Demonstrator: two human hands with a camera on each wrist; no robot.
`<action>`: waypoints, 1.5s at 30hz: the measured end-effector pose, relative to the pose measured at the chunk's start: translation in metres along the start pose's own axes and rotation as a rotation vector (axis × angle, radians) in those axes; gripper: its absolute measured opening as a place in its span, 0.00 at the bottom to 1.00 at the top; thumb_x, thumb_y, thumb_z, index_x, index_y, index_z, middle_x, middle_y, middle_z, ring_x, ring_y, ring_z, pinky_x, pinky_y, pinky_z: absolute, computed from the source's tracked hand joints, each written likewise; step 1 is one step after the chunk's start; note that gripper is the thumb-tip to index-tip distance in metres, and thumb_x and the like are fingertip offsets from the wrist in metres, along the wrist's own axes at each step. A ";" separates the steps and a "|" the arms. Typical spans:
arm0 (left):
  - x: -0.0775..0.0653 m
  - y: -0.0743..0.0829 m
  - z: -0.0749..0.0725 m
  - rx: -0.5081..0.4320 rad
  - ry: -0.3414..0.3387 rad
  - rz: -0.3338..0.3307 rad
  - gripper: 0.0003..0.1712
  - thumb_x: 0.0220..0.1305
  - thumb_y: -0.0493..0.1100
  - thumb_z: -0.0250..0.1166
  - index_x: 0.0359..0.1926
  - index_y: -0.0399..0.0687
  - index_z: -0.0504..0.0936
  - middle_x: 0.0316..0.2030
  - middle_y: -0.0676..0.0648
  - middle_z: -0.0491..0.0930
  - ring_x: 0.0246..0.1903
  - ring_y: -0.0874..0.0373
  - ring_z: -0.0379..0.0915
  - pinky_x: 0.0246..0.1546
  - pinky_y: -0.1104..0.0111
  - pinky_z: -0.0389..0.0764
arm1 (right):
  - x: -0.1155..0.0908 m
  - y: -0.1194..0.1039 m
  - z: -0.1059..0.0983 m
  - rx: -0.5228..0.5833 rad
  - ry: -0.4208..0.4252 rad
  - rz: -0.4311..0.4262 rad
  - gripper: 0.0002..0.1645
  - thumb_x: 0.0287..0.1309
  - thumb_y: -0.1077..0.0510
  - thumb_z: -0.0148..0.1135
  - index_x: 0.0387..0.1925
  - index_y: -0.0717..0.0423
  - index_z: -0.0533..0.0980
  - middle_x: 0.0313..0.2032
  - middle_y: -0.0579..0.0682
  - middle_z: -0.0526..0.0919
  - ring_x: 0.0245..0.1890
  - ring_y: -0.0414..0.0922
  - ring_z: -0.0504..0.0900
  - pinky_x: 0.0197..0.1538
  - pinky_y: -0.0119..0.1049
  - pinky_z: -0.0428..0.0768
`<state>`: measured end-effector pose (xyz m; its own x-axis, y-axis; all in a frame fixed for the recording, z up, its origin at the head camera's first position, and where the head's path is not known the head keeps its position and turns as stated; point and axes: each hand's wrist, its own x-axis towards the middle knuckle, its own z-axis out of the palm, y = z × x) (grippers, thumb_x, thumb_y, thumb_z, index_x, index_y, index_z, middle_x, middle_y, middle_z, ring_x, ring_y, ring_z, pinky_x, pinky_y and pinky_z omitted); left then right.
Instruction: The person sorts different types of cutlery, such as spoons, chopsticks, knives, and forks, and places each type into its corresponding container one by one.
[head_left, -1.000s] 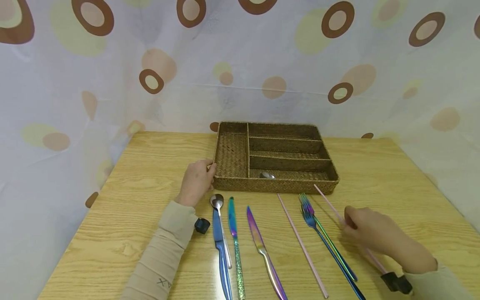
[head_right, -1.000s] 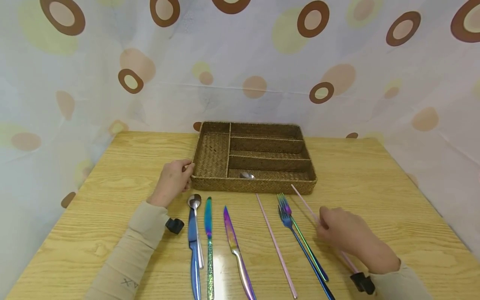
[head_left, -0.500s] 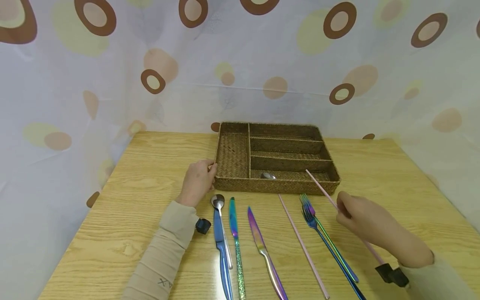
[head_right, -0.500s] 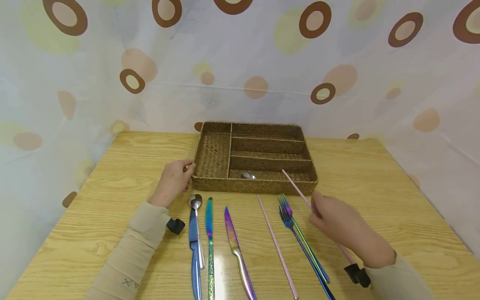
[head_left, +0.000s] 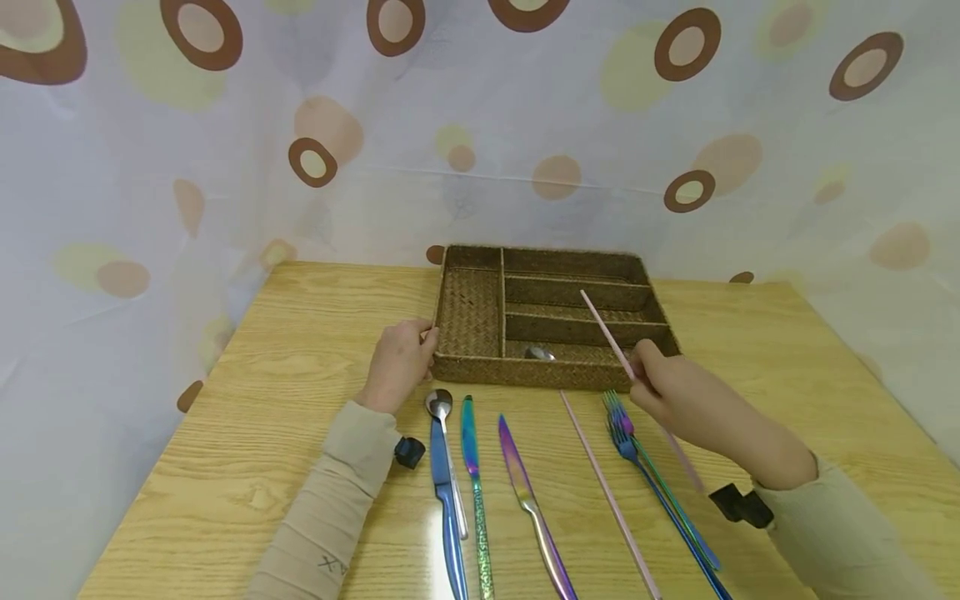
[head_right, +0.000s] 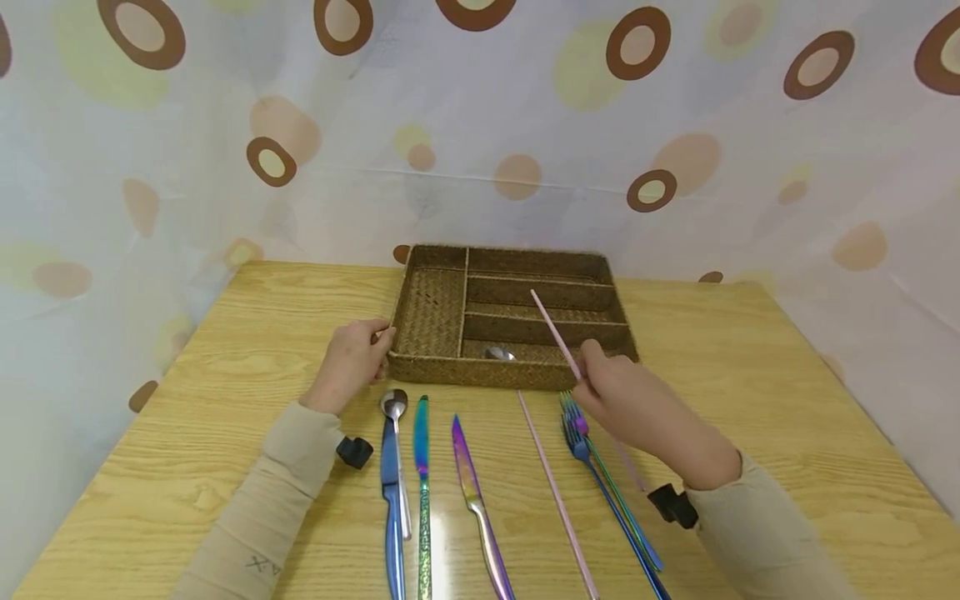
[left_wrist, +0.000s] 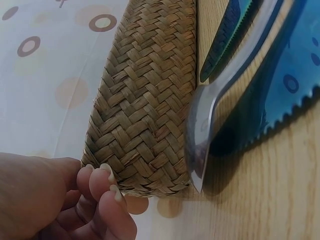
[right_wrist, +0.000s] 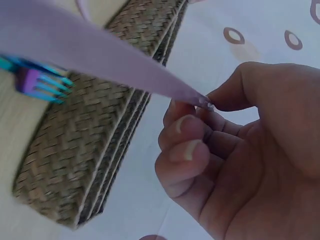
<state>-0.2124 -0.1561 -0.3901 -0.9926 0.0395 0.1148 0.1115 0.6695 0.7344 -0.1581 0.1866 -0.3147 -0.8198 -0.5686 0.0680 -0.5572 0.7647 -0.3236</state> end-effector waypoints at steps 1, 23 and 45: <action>0.000 0.000 0.000 0.001 -0.001 0.001 0.19 0.71 0.46 0.48 0.56 0.40 0.72 0.17 0.46 0.76 0.13 0.57 0.73 0.12 0.68 0.74 | 0.005 -0.002 -0.001 0.010 -0.007 -0.002 0.03 0.67 0.60 0.40 0.35 0.55 0.61 0.14 0.43 0.62 0.11 0.34 0.54 0.14 0.30 0.60; 0.001 -0.004 0.000 0.025 0.013 0.014 0.20 0.71 0.46 0.49 0.56 0.39 0.72 0.17 0.47 0.76 0.12 0.58 0.73 0.12 0.69 0.74 | 0.094 -0.023 0.011 0.179 -0.045 -0.018 0.12 0.67 0.62 0.41 0.51 0.56 0.60 0.25 0.52 0.74 0.14 0.43 0.67 0.16 0.38 0.70; 0.003 -0.003 0.001 -0.008 0.018 -0.008 0.18 0.71 0.45 0.49 0.54 0.40 0.74 0.17 0.48 0.75 0.13 0.56 0.73 0.12 0.71 0.74 | 0.160 -0.034 0.031 0.279 0.020 0.028 0.05 0.66 0.57 0.50 0.41 0.52 0.70 0.24 0.53 0.76 0.17 0.51 0.76 0.16 0.41 0.76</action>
<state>-0.2157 -0.1568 -0.3926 -0.9924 0.0204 0.1211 0.1040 0.6636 0.7408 -0.2657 0.0601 -0.3218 -0.8385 -0.5400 0.0732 -0.4786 0.6656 -0.5727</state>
